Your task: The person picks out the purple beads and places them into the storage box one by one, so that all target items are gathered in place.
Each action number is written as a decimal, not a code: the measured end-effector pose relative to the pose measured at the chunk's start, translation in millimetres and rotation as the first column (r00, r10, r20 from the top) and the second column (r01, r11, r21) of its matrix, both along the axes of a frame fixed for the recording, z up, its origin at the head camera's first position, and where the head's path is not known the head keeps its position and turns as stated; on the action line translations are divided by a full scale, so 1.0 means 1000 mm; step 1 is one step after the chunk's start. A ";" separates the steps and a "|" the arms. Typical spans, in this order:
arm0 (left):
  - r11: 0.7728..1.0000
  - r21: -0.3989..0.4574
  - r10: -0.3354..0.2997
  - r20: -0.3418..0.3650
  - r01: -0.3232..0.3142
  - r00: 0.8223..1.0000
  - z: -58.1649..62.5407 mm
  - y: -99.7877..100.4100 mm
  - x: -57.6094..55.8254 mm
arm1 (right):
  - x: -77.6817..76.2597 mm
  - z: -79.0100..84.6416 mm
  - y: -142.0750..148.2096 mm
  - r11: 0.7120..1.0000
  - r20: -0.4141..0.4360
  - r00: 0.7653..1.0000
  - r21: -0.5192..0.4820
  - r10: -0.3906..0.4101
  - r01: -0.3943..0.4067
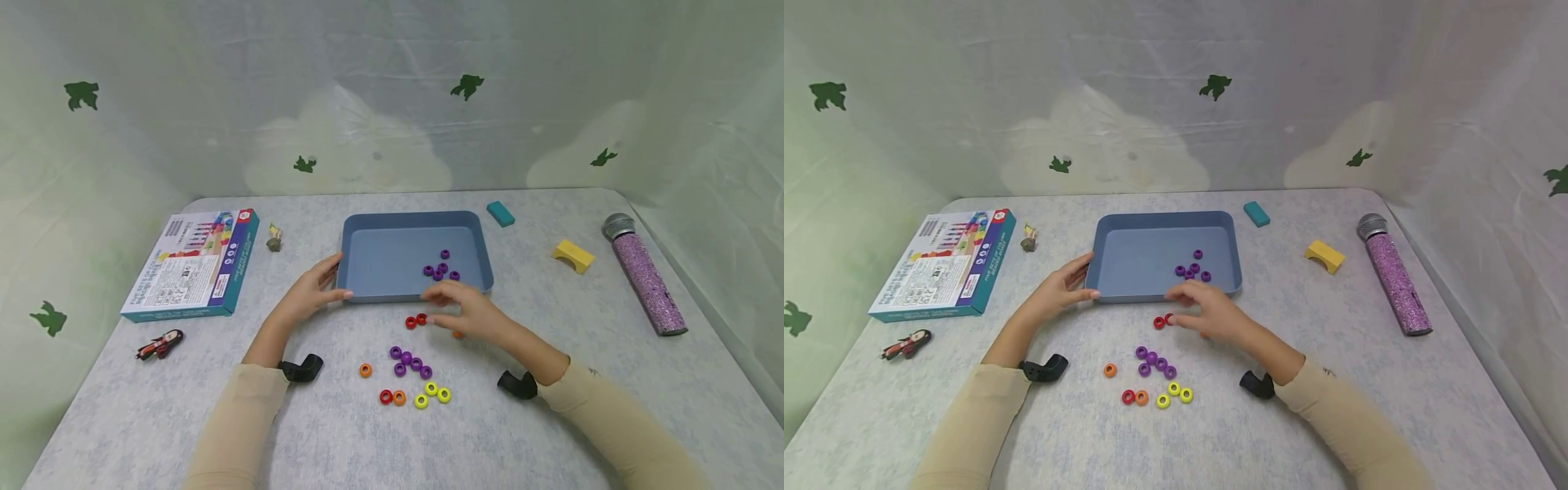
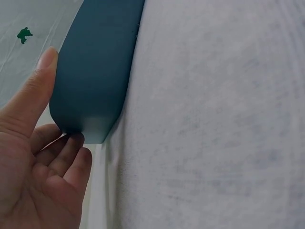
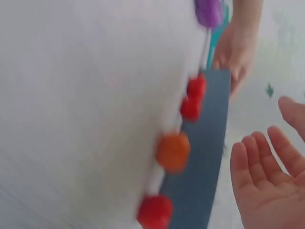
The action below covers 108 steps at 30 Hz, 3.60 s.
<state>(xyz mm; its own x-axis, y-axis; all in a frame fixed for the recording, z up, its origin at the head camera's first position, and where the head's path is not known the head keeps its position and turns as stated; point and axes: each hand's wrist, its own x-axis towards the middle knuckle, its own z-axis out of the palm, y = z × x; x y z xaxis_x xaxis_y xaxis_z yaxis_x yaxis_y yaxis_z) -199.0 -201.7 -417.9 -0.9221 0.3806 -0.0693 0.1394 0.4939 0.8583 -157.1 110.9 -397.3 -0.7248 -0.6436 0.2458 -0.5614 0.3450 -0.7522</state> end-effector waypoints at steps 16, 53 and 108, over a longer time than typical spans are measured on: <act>1.000 0.004 -0.003 -0.008 0.003 1.000 -0.003 -0.001 -0.001 | 0.043 -0.031 -0.002 0.963 0.209 0.954 0.116 0.216 -0.243; 1.000 0.017 0.011 0.004 -0.011 1.000 -0.001 0.000 0.000 | -0.086 -0.020 0.000 0.915 0.128 0.922 0.235 -0.364 0.329; 0.999 0.049 -0.008 0.004 0.008 1.000 -0.001 -0.001 0.002 | -0.007 0.005 -0.013 0.996 0.071 0.994 -0.030 -0.083 0.086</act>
<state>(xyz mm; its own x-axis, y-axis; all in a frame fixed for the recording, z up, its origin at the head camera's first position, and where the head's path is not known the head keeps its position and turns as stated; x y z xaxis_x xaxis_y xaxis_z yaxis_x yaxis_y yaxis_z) -197.4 -202.6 -419.3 -0.9187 0.3912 -0.0543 0.1394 0.4497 0.8822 -164.4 98.0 -391.9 -0.7923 -0.5718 0.2130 -0.4775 0.3636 -0.7999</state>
